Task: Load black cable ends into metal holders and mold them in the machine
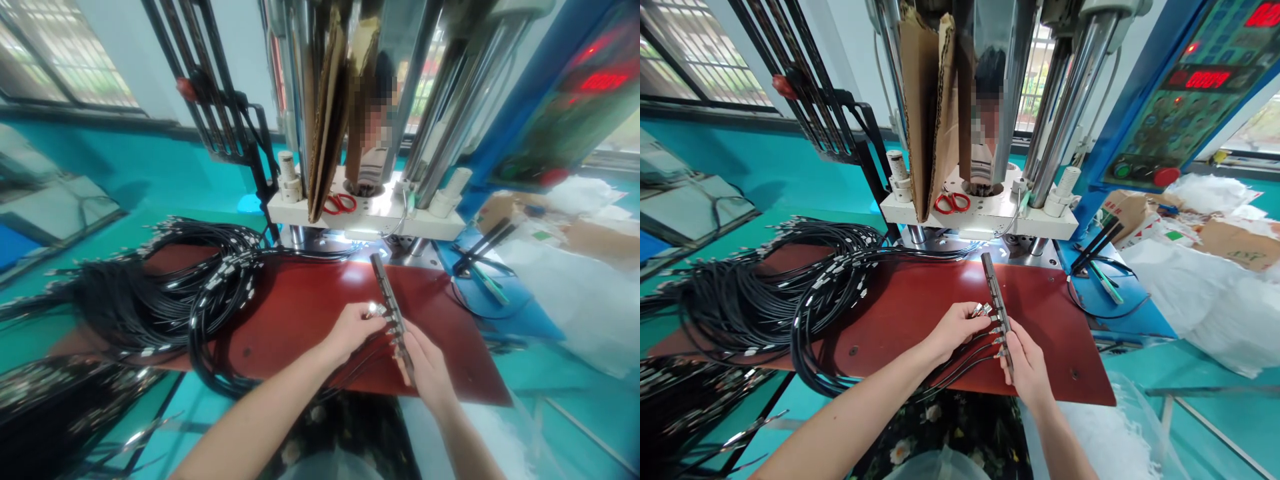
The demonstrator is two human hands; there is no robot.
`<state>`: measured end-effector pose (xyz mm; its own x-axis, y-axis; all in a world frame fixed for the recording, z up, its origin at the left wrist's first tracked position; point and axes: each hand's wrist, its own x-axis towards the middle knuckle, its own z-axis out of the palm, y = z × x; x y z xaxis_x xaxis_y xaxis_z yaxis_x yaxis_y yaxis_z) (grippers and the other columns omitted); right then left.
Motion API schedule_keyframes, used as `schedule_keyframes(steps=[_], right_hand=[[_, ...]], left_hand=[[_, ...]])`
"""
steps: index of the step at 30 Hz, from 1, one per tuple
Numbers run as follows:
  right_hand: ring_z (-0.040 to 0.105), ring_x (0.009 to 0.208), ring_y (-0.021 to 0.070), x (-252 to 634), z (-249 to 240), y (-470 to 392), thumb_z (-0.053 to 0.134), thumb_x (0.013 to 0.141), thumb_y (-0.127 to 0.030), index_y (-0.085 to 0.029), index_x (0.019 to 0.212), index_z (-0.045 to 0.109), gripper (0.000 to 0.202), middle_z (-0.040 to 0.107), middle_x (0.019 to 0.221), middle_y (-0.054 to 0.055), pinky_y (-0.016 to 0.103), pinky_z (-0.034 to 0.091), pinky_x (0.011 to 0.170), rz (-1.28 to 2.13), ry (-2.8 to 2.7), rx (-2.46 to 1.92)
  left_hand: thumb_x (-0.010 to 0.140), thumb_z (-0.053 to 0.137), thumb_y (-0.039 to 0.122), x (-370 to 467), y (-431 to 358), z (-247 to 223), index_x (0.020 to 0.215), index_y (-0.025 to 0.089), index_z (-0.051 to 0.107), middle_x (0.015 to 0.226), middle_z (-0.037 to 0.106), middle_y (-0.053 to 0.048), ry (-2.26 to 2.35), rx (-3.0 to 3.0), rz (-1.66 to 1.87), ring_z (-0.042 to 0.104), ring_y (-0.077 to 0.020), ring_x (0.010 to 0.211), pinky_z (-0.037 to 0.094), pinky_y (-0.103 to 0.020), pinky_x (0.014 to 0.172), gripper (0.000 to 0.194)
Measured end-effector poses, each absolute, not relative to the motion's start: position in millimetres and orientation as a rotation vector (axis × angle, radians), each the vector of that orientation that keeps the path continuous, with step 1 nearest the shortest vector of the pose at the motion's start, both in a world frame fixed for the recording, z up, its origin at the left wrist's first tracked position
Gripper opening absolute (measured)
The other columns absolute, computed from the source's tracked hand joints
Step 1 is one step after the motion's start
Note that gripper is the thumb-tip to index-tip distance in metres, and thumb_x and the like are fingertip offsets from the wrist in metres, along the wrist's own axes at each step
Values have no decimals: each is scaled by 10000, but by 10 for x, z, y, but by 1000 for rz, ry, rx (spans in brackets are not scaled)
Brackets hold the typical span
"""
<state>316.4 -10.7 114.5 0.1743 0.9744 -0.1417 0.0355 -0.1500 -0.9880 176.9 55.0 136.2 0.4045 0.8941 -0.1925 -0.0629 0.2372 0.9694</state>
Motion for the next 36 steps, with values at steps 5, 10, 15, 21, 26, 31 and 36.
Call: schedule_keyframes(steps=[5,10,15,21,26,31,36], right_hand=[[401,370,75,3157,1149,-100,475,782,-571,-141,1240,476,628,490,505,-29,177,346,323,1146,-1100,-1502],[408,361,78,3155,1147,-89,416,814,-566,-153,1246,481,601,482,477,-34,184,367,346,1071,-1245,-1536],[403,348,75,3158,1147,-87,438,801,-570,-146,1218,499,597,485,479,-34,183,355,331,1078,-1218,-1513],[389,359,72,3173,1131,-110,480,783,-570,-148,1235,472,618,490,505,-37,185,334,333,1155,-1103,-1467],[407,388,78,3197,1125,-113,500,773,-568,-138,1217,490,618,504,549,-20,199,355,354,1187,-1132,-1463],[396,389,78,3204,1140,-96,459,794,-565,-142,1236,482,612,489,533,-24,193,344,343,1162,-1233,-1499],[373,370,79,3179,1128,-73,387,837,-537,-176,1254,472,558,432,451,-52,191,341,366,1072,-1448,-1555]], left_hand=[[649,628,297,1780,547,1317,593,139,492,562,453,42,908,1109,863,385,-67,528,311,-203,537,216],[654,613,270,1798,538,1284,601,135,502,560,450,39,934,1132,916,385,-70,531,310,-205,535,182],[644,640,332,1747,543,1348,610,140,504,528,427,57,932,1110,915,345,-49,478,267,-187,471,238],[654,622,376,1667,612,1411,596,162,458,462,365,81,917,1012,828,269,-29,383,149,-192,391,276],[565,660,297,1691,666,1430,514,157,464,386,322,89,993,1011,756,247,-27,361,118,-205,392,246],[565,635,268,1670,711,1433,508,146,510,375,324,87,997,1022,779,249,-28,365,149,-208,407,184],[579,635,265,1639,714,1372,489,148,461,406,318,91,995,1068,885,235,-20,384,177,-204,429,228]])
